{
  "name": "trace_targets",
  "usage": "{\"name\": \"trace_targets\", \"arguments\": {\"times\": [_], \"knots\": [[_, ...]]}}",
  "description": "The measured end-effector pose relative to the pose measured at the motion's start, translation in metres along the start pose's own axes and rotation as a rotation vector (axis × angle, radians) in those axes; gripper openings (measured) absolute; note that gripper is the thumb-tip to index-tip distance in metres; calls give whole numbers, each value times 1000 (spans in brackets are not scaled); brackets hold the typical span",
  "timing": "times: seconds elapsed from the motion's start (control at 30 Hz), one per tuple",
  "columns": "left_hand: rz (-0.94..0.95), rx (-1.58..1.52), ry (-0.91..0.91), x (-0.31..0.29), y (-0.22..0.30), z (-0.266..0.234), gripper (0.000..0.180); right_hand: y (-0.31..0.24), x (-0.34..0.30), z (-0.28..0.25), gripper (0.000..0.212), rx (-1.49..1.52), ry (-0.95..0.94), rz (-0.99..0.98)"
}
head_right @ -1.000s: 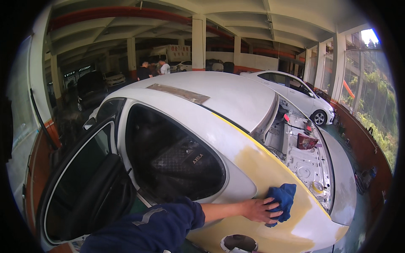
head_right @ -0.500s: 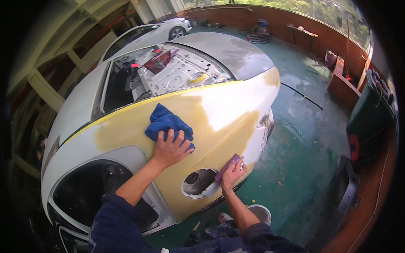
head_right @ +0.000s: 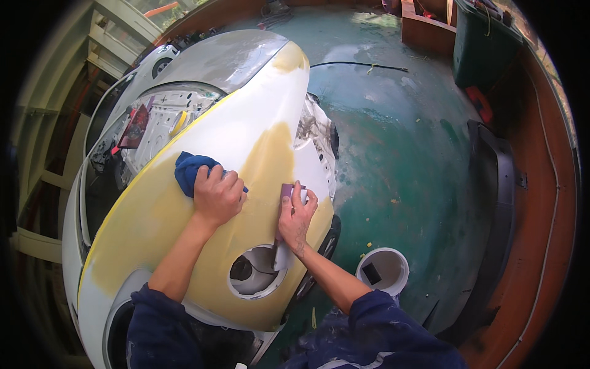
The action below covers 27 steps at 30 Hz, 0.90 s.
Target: The person sands the surface of a white car door using a sanding block and wipes the area with a blue cloth. The door is partially masked with yellow tape, and the person alternates between sanding and wiping to remove dust.
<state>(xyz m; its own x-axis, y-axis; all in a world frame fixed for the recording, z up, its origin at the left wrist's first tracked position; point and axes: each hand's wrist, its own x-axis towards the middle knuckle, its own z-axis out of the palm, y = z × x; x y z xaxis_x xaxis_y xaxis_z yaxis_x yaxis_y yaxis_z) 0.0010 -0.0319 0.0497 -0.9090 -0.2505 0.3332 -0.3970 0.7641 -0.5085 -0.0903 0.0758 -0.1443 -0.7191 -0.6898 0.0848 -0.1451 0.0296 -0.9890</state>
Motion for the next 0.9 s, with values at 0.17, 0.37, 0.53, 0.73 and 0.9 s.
{"name": "trace_targets", "arguments": {"times": [0.17, 0.37, 0.53, 0.73, 0.9], "knots": [[-40, 56, 56, 12, -9, 11, 19, -12, -50, 7, 57, -2, -24, -46], [-25, 136, 50, -21, -57, -24, 40, 5, 61, 11, 57, 62, 5, 77], [-309, 236, -1, -56, -134, -87, 56, -6, 55, 14, 54, -36, 79, -25], [-628, -149, -199, -82, -155, -121, 109, -16, -36, 5, 52, 2, -24, -156], [-654, -73, -231, -71, -134, -113, 114, -1, 38, 12, 51, -19, 79, -84]]}}
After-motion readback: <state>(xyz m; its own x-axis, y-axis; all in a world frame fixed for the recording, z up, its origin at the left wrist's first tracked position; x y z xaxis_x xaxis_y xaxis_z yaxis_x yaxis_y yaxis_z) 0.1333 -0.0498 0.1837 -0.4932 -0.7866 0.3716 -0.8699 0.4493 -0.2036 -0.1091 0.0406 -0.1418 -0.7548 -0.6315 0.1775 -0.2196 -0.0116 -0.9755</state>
